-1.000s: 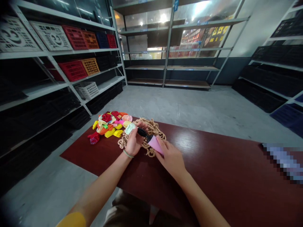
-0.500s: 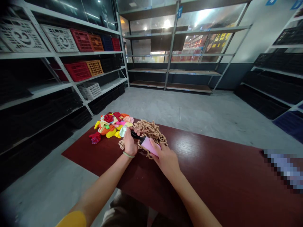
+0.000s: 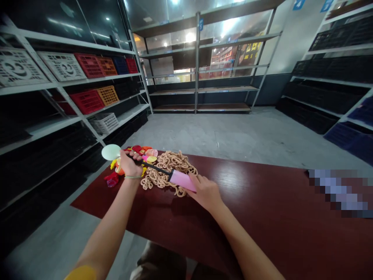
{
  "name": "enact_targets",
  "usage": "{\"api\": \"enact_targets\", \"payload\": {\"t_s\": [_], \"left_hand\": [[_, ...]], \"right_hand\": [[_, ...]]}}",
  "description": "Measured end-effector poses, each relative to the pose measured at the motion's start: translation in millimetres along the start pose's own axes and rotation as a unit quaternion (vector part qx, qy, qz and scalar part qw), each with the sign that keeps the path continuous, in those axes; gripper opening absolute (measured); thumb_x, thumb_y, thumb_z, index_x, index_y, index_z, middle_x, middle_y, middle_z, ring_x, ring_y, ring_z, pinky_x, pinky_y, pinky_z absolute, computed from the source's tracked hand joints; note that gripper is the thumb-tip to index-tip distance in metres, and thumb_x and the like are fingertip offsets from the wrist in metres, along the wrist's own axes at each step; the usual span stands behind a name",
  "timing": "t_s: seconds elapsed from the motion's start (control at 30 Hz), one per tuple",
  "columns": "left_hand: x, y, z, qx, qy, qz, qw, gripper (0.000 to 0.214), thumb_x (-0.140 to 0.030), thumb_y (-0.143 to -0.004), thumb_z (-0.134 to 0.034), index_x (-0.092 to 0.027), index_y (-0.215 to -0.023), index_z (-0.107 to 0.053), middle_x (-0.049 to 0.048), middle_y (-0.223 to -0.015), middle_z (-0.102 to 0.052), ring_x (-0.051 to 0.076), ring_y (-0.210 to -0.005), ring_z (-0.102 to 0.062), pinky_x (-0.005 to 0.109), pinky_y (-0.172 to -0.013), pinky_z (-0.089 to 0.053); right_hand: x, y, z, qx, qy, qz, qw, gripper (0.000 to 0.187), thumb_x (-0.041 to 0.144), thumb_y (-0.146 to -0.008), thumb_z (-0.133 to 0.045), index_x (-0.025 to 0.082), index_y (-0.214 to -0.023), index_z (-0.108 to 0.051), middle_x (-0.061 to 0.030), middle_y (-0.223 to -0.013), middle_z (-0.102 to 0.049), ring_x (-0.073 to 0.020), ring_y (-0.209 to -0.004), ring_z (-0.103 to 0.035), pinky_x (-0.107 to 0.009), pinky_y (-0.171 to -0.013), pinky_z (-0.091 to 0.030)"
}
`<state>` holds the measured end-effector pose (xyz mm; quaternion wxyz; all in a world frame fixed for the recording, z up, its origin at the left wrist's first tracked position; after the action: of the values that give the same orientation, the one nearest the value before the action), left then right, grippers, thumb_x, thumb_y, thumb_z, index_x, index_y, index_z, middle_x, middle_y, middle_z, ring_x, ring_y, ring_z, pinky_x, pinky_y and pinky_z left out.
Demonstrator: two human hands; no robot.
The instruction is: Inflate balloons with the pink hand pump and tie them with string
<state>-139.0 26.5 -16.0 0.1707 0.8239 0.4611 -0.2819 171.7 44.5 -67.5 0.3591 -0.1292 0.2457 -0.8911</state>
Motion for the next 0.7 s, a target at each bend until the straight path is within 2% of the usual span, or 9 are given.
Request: {"api": "enact_targets", "payload": {"t_s": [0.1, 0.17, 0.23, 0.3, 0.37, 0.43, 0.5, 0.6, 0.7], "left_hand": [[16, 25, -16.0, 0.038, 0.01, 0.004, 0.999, 0.028, -0.037, -0.092, -0.051, -0.02, -0.072, -0.039, -0.0077, -0.054, -0.037, 0.005, -0.039, -0.034, 0.019, -0.038, -0.027], [45, 54, -28.9, 0.09, -0.017, 0.052, 0.994, 0.029, -0.039, -0.09, -0.055, -0.02, -0.073, -0.041, -0.0072, -0.054, -0.04, 0.006, -0.041, -0.038, 0.019, -0.04, -0.03], [70, 82, -37.3, 0.133, -0.035, 0.073, 0.988, 0.031, -0.044, -0.088, -0.057, -0.02, -0.074, -0.043, -0.0062, -0.055, -0.043, 0.007, -0.043, -0.042, 0.02, -0.042, -0.035], [86, 98, -39.1, 0.157, -0.043, 0.079, 0.984, 0.033, -0.048, -0.087, -0.058, -0.02, -0.076, -0.045, -0.0051, -0.058, -0.047, 0.007, -0.045, -0.045, 0.021, -0.045, -0.039], [92, 99, -34.2, 0.153, -0.057, 0.085, 0.983, 0.036, -0.051, -0.087, -0.057, -0.02, -0.074, -0.045, -0.0049, -0.057, -0.046, 0.008, -0.044, -0.045, 0.022, -0.045, -0.039], [89, 88, -26.0, 0.13, -0.074, 0.093, 0.984, 0.037, -0.051, -0.087, -0.056, -0.02, -0.071, -0.042, -0.0056, -0.054, -0.044, 0.008, -0.042, -0.043, 0.022, -0.043, -0.038], [75, 71, -21.1, 0.112, -0.082, 0.09, 0.986, 0.034, -0.046, -0.087, -0.056, -0.02, -0.071, -0.041, -0.0062, -0.053, -0.042, 0.008, -0.041, -0.041, 0.021, -0.042, -0.036], [43, 41, -24.5, 0.109, -0.075, 0.06, 0.989, 0.027, -0.037, -0.087, -0.055, -0.02, -0.071, -0.042, -0.0062, -0.054, -0.042, 0.007, -0.041, -0.041, 0.02, -0.042, -0.035], [13, 14, -29.0, 0.081, -0.059, 0.036, 0.994, 0.026, -0.034, -0.087, -0.053, -0.02, -0.071, -0.039, -0.0065, -0.054, -0.041, 0.007, -0.041, -0.041, 0.019, -0.043, -0.035]], "right_hand": [[6, 2, 3, -0.034, -0.02, -0.031, 0.999, 0.046, 0.052, -0.09, -0.051, 0.024, -0.126, -0.055, -0.0056, -0.091, -0.071, -0.0195, -0.072, -0.066, -0.029, -0.058, -0.044], [5, 4, 5, -0.046, -0.025, -0.055, 0.997, 0.045, 0.053, -0.09, -0.051, 0.024, -0.125, -0.055, -0.0051, -0.091, -0.071, -0.0192, -0.072, -0.066, -0.028, -0.057, -0.044], [1, 5, 8, -0.052, -0.026, -0.069, 0.996, 0.046, 0.053, -0.09, -0.051, 0.023, -0.125, -0.055, -0.0056, -0.094, -0.072, -0.0192, -0.075, -0.068, -0.028, -0.058, -0.043], [-3, 4, 9, -0.057, -0.024, -0.068, 0.996, 0.047, 0.053, -0.09, -0.052, 0.021, -0.124, -0.056, -0.0065, -0.097, -0.072, -0.0193, -0.077, -0.068, -0.027, -0.06, -0.043], [-3, 3, 9, -0.054, -0.023, -0.055, 0.997, 0.047, 0.053, -0.089, -0.054, 0.02, -0.121, -0.058, -0.0068, -0.096, -0.073, -0.0191, -0.077, -0.068, -0.027, -0.06, -0.043], [-4, 2, 5, -0.041, -0.028, -0.043, 0.998, 0.046, 0.054, -0.087, -0.056, 0.02, -0.117, -0.06, -0.0065, -0.093, -0.073, -0.0188, -0.076, -0.068, -0.026, -0.061, -0.042], [-5, 2, 1, -0.028, -0.038, -0.038, 0.998, 0.045, 0.054, -0.086, -0.057, 0.02, -0.115, -0.062, -0.0064, -0.091, -0.072, -0.0187, -0.076, -0.067, -0.026, -0.062, -0.043], [-11, 2, -4, -0.018, -0.041, -0.034, 0.998, 0.045, 0.054, -0.087, -0.056, 0.02, -0.116, -0.061, -0.0065, -0.093, -0.072, -0.0199, -0.078, -0.067, -0.028, -0.064, -0.044], [-16, 4, -7, -0.017, -0.04, -0.032, 0.999, 0.045, 0.054, -0.087, -0.055, 0.021, -0.118, -0.06, -0.0063, -0.096, -0.071, -0.0207, -0.081, -0.066, -0.029, -0.065, -0.044]]}}
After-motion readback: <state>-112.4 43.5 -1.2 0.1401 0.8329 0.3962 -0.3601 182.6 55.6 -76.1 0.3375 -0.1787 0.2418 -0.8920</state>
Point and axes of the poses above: each hand's wrist, its own y-axis away from the middle knuckle, its own z-axis out of the back of the hand, x = y × z, the point moved 7 cm from there along -y, towards the middle knuckle
